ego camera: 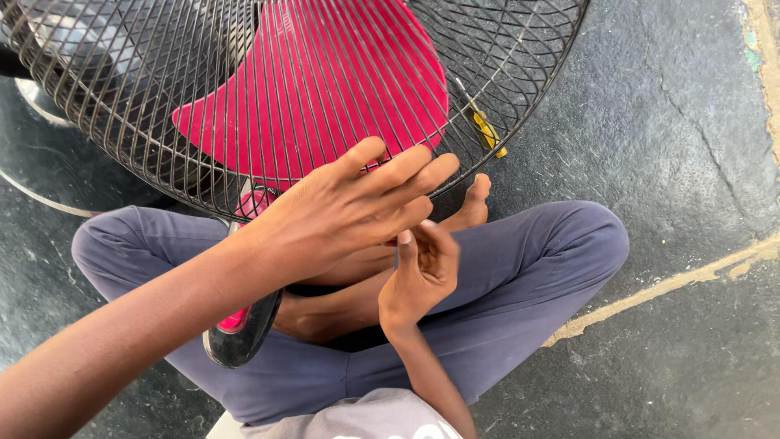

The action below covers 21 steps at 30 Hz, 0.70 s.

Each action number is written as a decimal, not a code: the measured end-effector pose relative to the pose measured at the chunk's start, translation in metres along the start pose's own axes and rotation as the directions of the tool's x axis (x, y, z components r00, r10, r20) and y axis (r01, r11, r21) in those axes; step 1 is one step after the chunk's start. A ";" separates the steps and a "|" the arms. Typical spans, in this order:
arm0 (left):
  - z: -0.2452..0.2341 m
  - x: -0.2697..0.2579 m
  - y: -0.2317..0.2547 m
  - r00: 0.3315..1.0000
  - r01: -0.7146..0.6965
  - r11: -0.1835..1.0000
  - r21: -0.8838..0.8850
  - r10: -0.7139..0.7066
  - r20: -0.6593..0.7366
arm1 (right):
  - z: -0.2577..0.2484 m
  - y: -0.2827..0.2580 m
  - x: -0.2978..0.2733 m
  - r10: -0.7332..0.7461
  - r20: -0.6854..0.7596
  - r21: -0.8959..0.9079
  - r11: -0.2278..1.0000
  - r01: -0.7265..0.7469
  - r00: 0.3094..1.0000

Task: The person uses a screwdriver to loosen and remove screws from the front grill of a standing fan. They then detach the grill, set it aside, and proceed to reattach it by aligning the grill and tightening the screws back into place.

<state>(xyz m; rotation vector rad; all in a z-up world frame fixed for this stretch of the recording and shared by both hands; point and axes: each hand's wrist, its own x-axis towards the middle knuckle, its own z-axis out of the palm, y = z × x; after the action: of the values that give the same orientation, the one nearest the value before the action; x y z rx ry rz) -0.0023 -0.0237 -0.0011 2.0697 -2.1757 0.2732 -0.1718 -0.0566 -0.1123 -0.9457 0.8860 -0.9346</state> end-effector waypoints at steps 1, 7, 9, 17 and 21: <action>-0.001 0.001 -0.001 1.000 0.000 1.000 -0.019 0.000 0.005 | 0.000 0.000 0.000 -0.018 0.037 -0.011 1.000 0.019 0.999; -0.003 0.003 0.000 1.000 0.002 1.000 0.010 -0.002 0.005 | -0.008 0.010 0.004 0.023 0.046 0.039 0.999 -0.024 0.999; -0.003 0.002 0.000 1.000 0.012 0.999 -0.049 -0.011 0.008 | -0.011 0.013 0.004 0.014 0.070 0.035 0.999 -0.017 0.997; -0.002 0.001 0.001 0.998 -0.026 0.997 0.077 0.022 0.059 | -0.015 0.019 0.005 0.061 0.089 0.053 0.996 -0.066 0.994; -0.001 0.001 0.003 0.997 -0.028 0.987 0.161 0.016 0.079 | -0.014 0.018 0.006 0.042 0.099 0.026 0.999 -0.045 0.994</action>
<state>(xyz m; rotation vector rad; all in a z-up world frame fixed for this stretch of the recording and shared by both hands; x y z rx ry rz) -0.0055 -0.0247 0.0000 2.1758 -2.2931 0.3910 -0.1783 -0.0601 -0.1349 -0.9367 0.8045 -0.8540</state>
